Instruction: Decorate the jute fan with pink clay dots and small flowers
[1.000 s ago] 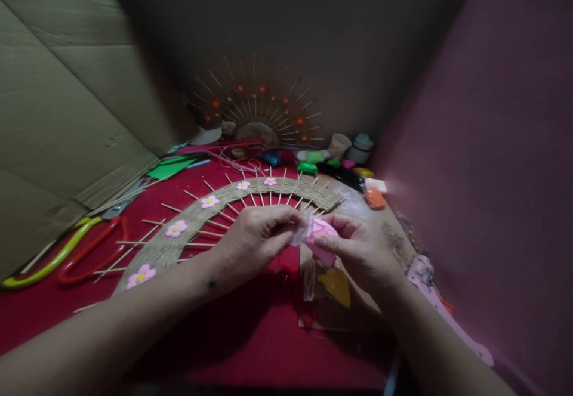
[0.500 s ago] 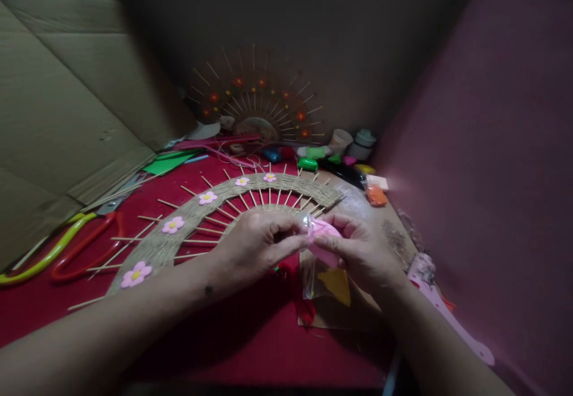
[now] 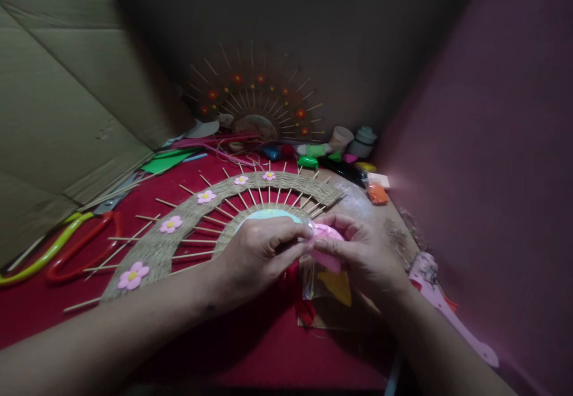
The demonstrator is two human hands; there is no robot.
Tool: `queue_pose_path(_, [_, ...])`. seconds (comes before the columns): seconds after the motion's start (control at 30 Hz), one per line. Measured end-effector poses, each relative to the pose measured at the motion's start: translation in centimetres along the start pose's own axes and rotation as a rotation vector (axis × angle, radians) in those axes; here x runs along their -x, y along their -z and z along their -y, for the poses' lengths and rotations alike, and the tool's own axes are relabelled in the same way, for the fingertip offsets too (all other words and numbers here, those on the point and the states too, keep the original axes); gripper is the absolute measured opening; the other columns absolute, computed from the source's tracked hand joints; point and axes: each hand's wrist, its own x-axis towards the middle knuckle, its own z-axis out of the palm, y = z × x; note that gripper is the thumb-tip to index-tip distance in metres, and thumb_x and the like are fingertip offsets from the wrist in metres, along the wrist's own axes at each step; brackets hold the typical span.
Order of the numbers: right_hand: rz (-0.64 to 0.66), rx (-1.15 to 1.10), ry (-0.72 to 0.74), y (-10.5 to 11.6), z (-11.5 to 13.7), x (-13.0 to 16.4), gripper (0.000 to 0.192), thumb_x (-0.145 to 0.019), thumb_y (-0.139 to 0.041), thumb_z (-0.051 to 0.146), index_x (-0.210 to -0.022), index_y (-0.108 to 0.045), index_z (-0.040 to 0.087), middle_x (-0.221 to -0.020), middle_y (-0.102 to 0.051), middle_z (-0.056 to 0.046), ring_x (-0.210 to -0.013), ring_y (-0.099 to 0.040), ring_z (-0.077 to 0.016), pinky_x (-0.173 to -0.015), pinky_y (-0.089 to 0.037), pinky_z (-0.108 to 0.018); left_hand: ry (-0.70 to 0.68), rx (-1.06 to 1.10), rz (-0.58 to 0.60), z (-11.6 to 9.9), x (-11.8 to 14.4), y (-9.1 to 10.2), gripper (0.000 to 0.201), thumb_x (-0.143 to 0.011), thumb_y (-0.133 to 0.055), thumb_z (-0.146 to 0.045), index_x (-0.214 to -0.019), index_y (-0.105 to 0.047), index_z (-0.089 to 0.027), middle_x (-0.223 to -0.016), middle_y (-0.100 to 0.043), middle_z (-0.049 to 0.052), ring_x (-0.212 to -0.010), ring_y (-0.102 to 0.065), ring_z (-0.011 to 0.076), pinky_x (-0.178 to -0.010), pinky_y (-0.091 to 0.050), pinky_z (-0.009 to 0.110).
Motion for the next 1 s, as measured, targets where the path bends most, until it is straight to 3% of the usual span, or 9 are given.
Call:
queue_pose_path(0.13, [0.031,-0.052,-0.024,0.1,-0.1,0.0,0.029,-0.060,-0.081,0.021,-0.084,-0.066,0.016,-0.078,-0.066,0.000,-0.067,-0.061,-0.0107,-0.062,-0.049,-0.021,0.058,0.010,0.081,-0.3,-0.1,0.0,0.011,-0.085,-0.056,-0.023,-0.081,-0.065,-0.017,-0.064,-0.063,-0.002,-0.056,-0.054,0.0080,-0.055,-0.041,0.020])
queue_pose_path(0.23, [0.038,-0.071,-0.053,-0.2,0.0,0.3,0.029,-0.060,-0.082,0.019,-0.084,-0.067,0.017,-0.078,-0.067,-0.001,-0.068,-0.062,-0.0108,-0.064,-0.050,-0.022,0.258,0.194,0.208,-0.9,-0.4,0.7,0.012,-0.082,-0.057,-0.021,-0.072,-0.061,-0.017,-0.058,-0.056,-0.004,-0.051,-0.049,0.0072,-0.049,-0.038,0.018])
queue_pose_path(0.37, [0.087,-0.117,-0.089,-0.5,0.6,0.6,0.029,-0.057,-0.082,0.019,-0.083,-0.068,0.016,-0.072,-0.067,-0.001,-0.061,-0.061,-0.0101,-0.058,-0.049,-0.021,0.516,0.527,0.356,-1.6,-1.1,2.2,0.007,-0.078,-0.059,-0.022,-0.073,-0.060,-0.018,-0.063,-0.061,-0.001,-0.053,-0.053,0.0090,-0.048,-0.041,0.018])
queue_pose_path(0.5, [0.056,-0.141,-0.042,-0.5,1.0,0.6,0.030,-0.057,-0.082,0.018,-0.083,-0.068,0.015,-0.073,-0.068,-0.001,-0.060,-0.061,-0.0089,-0.057,-0.049,-0.019,0.586,0.637,0.318,-1.7,-1.6,2.8,0.008,-0.076,-0.062,-0.023,-0.070,-0.061,-0.018,-0.057,-0.058,-0.002,-0.047,-0.048,0.0077,-0.043,-0.036,0.017])
queue_pose_path(0.67, [0.024,-0.105,-0.053,-0.1,0.9,0.3,0.032,-0.058,-0.082,0.020,-0.086,-0.067,0.017,-0.076,-0.068,0.000,-0.064,-0.062,-0.0092,-0.060,-0.050,-0.020,0.347,0.327,0.149,-1.4,-1.5,2.4,0.007,-0.077,-0.061,-0.020,-0.079,-0.068,-0.019,-0.063,-0.062,-0.002,-0.054,-0.052,0.0091,-0.050,-0.040,0.018])
queue_pose_path(0.83, [0.038,-0.060,-0.070,0.0,0.7,0.3,0.033,-0.060,-0.081,0.020,-0.089,-0.067,0.017,-0.079,-0.068,-0.001,-0.066,-0.063,-0.0100,-0.062,-0.051,-0.021,0.115,0.054,0.142,-0.7,-1.1,2.0,0.013,-0.083,-0.056,-0.025,-0.085,-0.067,-0.020,-0.076,-0.068,0.002,-0.068,-0.060,0.0132,-0.062,-0.045,0.022])
queue_pose_path(1.0, [0.061,-0.037,-0.108,-0.1,0.4,0.2,0.037,-0.057,-0.082,0.016,-0.091,-0.069,0.017,-0.081,-0.069,-0.001,-0.069,-0.063,-0.0096,-0.065,-0.051,-0.020,-0.078,-0.158,0.174,0.2,-0.1,1.2,0.015,-0.086,-0.050,-0.023,-0.081,-0.063,-0.017,-0.068,-0.064,0.002,-0.060,-0.054,0.0120,-0.057,-0.039,0.025])
